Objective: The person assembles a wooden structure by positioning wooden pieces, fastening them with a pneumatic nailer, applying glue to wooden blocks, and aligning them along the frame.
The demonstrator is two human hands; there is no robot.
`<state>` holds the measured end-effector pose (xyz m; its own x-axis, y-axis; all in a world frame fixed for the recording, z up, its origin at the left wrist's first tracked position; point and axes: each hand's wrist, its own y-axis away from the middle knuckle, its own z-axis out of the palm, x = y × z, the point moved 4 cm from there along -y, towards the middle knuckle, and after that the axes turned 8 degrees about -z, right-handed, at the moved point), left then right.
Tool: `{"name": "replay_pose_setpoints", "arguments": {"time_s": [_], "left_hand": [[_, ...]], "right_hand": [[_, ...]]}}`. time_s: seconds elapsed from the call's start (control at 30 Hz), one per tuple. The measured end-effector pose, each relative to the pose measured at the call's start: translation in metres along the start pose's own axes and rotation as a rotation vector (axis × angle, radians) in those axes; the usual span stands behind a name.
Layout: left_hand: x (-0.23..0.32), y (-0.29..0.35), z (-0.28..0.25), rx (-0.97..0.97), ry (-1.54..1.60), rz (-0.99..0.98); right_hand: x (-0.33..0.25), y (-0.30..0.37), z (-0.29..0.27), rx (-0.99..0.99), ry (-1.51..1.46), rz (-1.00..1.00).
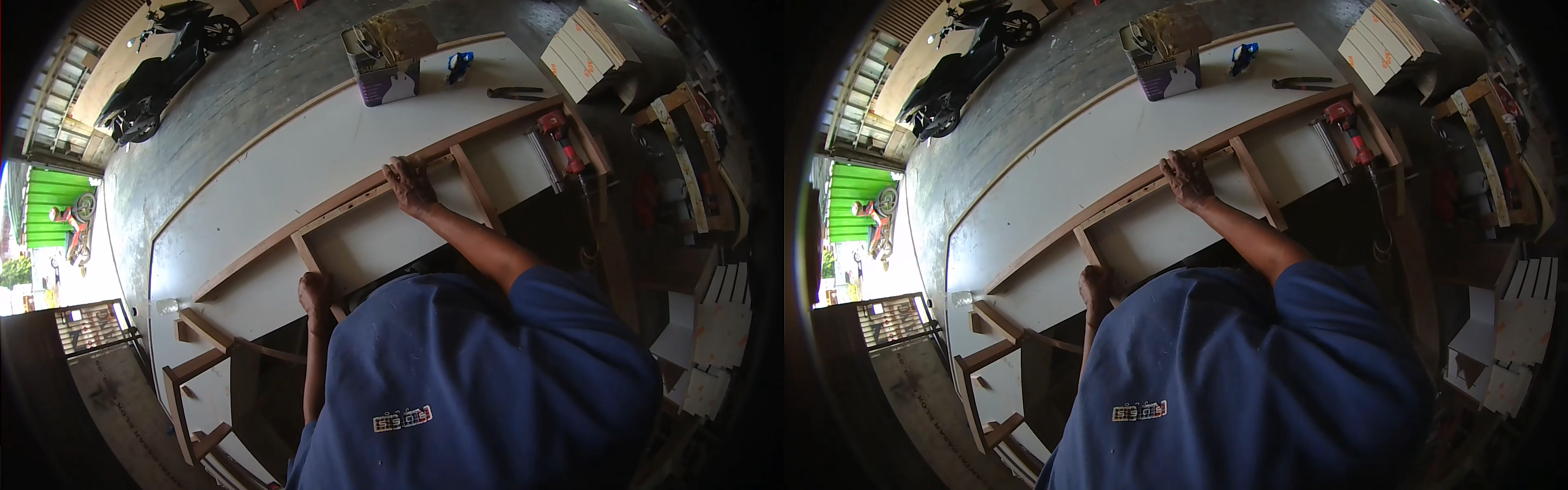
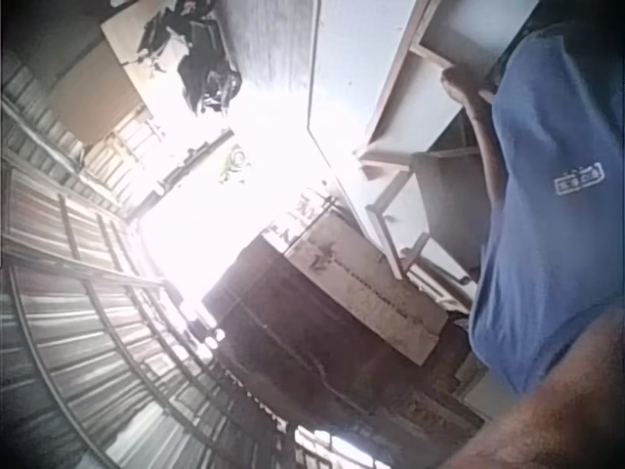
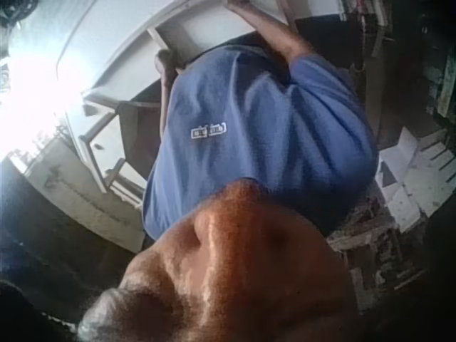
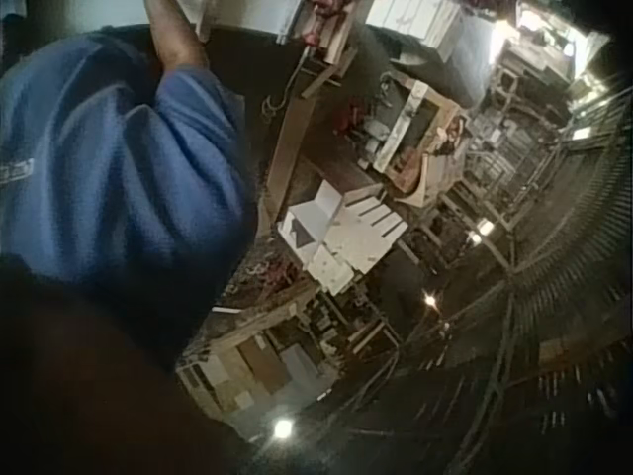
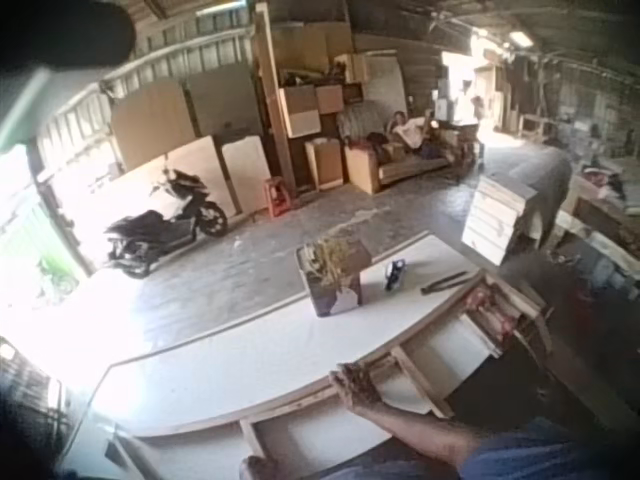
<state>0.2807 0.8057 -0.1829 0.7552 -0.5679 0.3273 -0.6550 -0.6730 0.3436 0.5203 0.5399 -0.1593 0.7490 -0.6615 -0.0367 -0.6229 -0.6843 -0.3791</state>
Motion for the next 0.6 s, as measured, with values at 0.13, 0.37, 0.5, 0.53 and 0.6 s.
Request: {"name": "replay_pose_setpoints", "arguments": {"time_s": [0.13,0.37,0.5,0.53,0.6], "left_hand": [[0.006,0.003,-0.003,0.0,0.013,0.002],[0.009,0.008,-0.008,0.047,0.054,-0.041],[0.007,0.005,-0.007,0.033,0.05,-0.065],[0.005,0.006,-0.007,0.049,0.041,-0.075],[-0.009,0.004,-0.001,0.043,0.063,-0.075]], "right_hand": [[0.021,-0.002,0.007,-0.12,-0.005,-0.002],[0.042,-0.007,0.01,-0.22,-0.138,-0.06],[0.042,-0.009,0.009,-0.163,-0.162,-0.123],[0.041,-0.009,0.008,-0.158,-0.167,-0.137],[0.035,-0.013,0.008,-0.161,-0.182,-0.164]]}}
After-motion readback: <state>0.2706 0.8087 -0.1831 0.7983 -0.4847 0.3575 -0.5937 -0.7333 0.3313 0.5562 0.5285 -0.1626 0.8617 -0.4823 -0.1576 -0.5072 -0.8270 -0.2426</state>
